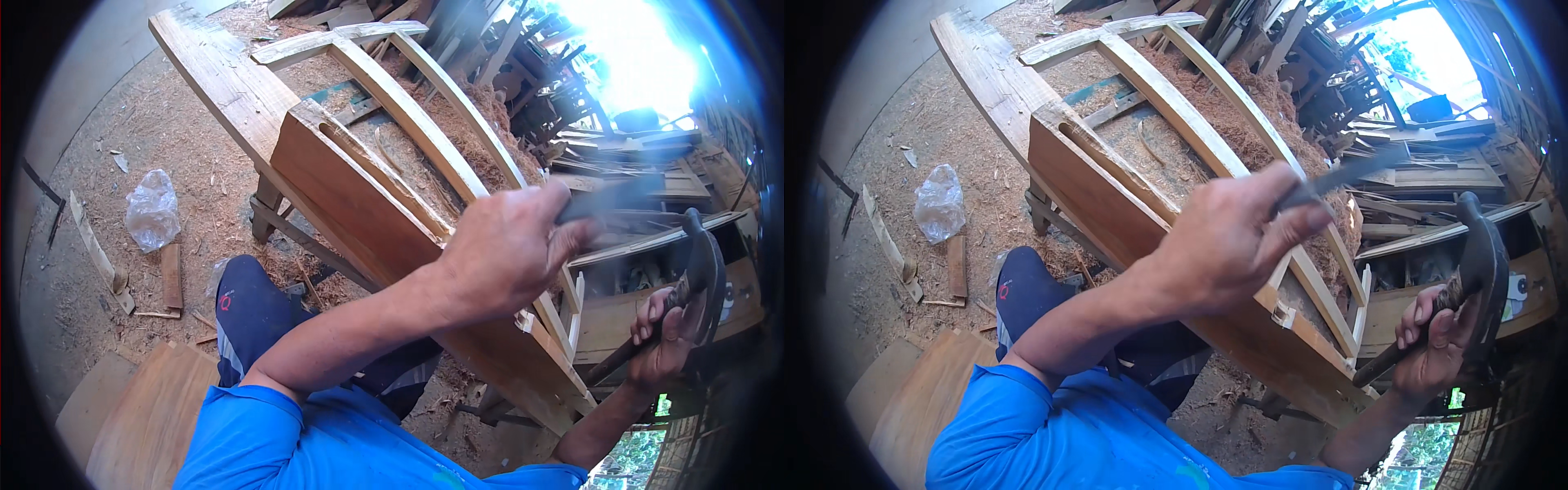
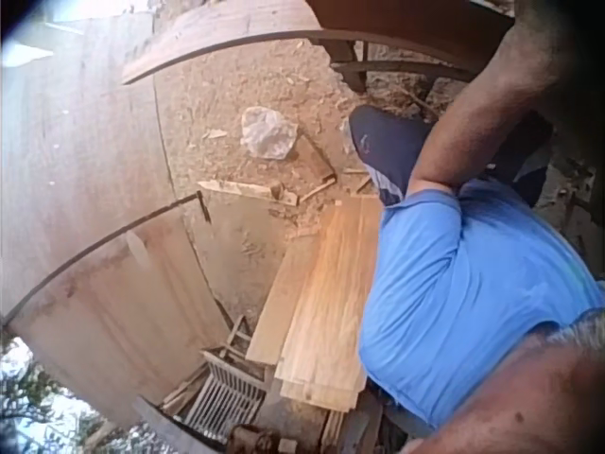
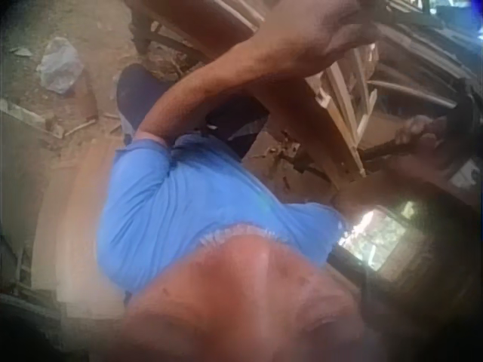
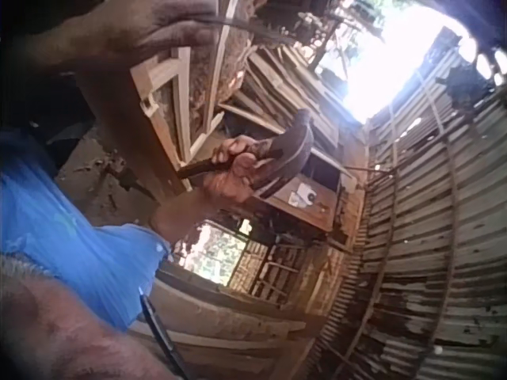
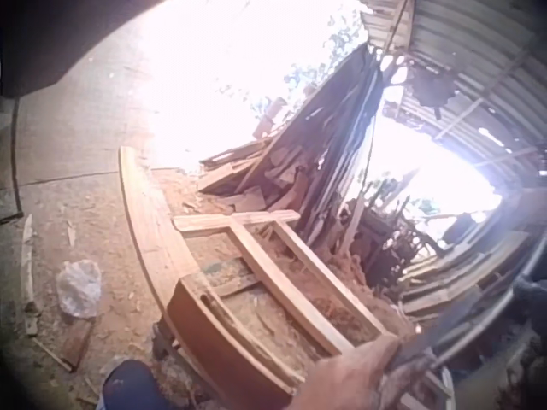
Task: The person uses a chisel and hammer to carve a mortise into a wooden beam, then cleans out the debris by hand and uses a small piece of wood to check the fit.
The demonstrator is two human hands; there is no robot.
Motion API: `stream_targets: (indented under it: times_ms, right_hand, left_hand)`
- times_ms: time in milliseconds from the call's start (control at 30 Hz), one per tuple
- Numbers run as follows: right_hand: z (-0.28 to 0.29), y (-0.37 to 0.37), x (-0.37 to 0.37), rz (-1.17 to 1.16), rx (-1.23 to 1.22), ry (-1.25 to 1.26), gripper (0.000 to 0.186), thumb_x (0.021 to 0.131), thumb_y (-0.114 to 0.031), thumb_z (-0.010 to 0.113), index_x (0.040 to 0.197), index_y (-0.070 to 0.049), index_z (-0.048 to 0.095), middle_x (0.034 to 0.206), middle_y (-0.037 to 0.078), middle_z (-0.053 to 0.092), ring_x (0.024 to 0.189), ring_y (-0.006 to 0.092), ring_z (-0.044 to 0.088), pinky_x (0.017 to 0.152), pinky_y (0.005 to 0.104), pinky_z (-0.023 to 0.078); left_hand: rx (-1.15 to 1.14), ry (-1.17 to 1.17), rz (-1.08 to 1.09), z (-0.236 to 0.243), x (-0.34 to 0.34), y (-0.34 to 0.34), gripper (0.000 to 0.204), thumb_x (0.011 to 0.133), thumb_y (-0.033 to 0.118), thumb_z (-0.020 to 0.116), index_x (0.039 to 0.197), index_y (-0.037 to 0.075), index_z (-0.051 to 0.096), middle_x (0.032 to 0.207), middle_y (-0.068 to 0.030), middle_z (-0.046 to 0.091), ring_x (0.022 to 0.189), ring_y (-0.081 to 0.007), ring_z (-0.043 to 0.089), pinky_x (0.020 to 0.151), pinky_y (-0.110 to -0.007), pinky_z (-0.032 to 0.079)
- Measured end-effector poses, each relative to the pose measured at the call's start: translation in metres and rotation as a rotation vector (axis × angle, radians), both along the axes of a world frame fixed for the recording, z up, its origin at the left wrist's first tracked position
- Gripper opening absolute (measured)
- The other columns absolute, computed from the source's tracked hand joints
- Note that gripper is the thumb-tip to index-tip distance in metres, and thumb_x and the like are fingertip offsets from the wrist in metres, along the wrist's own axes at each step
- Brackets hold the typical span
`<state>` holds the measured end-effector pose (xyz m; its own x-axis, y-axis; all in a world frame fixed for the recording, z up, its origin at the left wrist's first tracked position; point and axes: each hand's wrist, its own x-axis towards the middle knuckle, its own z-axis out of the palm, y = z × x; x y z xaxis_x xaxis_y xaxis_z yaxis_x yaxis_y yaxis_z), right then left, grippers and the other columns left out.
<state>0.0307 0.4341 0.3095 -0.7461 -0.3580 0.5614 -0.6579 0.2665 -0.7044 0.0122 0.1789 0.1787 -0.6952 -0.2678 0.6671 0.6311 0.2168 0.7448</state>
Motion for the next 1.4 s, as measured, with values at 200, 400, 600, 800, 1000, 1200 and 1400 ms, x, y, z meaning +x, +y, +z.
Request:
stream_targets:
  times_ms: [200,400,600,800,1000,1200,1400]
  right_hand:
    - [-0.029,0.024,-0.010,-0.066,-0.163,-0.236,0.047,0.100,-0.016,0.062,0.143,-0.007,0.042,0.089,0.009,0.052,0.063,0.0105,0.049,0.051,0.0207,0.041]
    - [-0.044,0.038,-0.031,-0.056,-0.253,-0.236,0.042,0.096,-0.013,0.066,0.133,-0.001,0.049,0.082,0.006,0.053,0.060,0.0094,0.049,0.050,0.0204,0.039]
    - [-0.037,0.034,-0.033,-0.033,-0.069,-0.289,0.070,0.090,-0.009,0.069,0.152,-0.003,0.038,0.080,0.001,0.060,0.062,0.0036,0.050,0.056,0.0191,0.039]
    - [-0.052,0.051,-0.040,-0.025,0.093,-0.371,0.077,0.088,-0.011,0.076,0.154,-0.004,0.037,0.082,0.000,0.066,0.073,0.0016,0.054,0.067,0.0178,0.040]
    - [-0.060,0.054,-0.041,0.040,0.194,-0.420,0.084,0.082,-0.005,0.080,0.154,-0.005,0.037,0.086,0.004,0.069,0.080,0.0044,0.061,0.075,0.0217,0.046]
    - [-0.070,0.054,-0.054,0.032,0.201,-0.428,0.083,0.082,-0.006,0.080,0.153,-0.007,0.038,0.086,0.003,0.069,0.080,0.0051,0.060,0.076,0.0229,0.046]
    - [-0.056,0.037,-0.076,0.011,0.278,-0.385,0.065,0.086,-0.007,0.074,0.146,-0.002,0.048,0.080,-0.002,0.058,0.074,0.0049,0.054,0.069,0.0213,0.042]
  left_hand:
    - [-0.330,-0.188,-0.003,-0.004,0.036,-0.092,0.027,0.092,0.030,0.073,0.101,0.005,0.068,0.089,-0.0053,0.063,0.075,-0.0175,0.061,0.068,-0.040,0.051]
    - [-0.973,-0.416,-0.016,-0.015,0.033,-0.069,0.023,0.084,0.017,0.074,0.103,0.004,0.072,0.102,-0.0099,0.064,0.087,-0.0300,0.069,0.076,-0.043,0.054]
    - [-1.135,-0.375,-0.048,-0.011,0.021,-0.067,0.014,0.082,0.011,0.070,0.095,0.005,0.069,0.098,-0.0095,0.065,0.087,-0.0332,0.068,0.076,-0.045,0.054]
    - [-1.037,-0.510,-0.438,0.002,-0.023,-0.084,0.008,0.081,0.012,0.073,0.088,0.007,0.071,0.089,-0.0099,0.067,0.090,-0.0302,0.067,0.079,-0.041,0.051]
    - [-1.238,-0.731,-0.460,0.025,-0.030,-0.071,0.008,0.081,0.010,0.069,0.087,0.011,0.074,0.091,-0.0077,0.071,0.088,-0.0281,0.068,0.080,-0.041,0.051]
    - [-1.149,-0.666,0.008,0.040,-0.003,-0.054,0.017,0.093,0.021,0.062,0.087,0.005,0.062,0.084,-0.0136,0.065,0.077,-0.0289,0.064,0.068,-0.044,0.046]
    - [0.582,-0.314,-0.309,0.044,0.023,-0.107,0.051,0.110,0.045,0.036,0.125,0.001,0.055,0.083,-0.0014,0.042,0.075,-0.0130,0.046,0.069,-0.030,0.044]
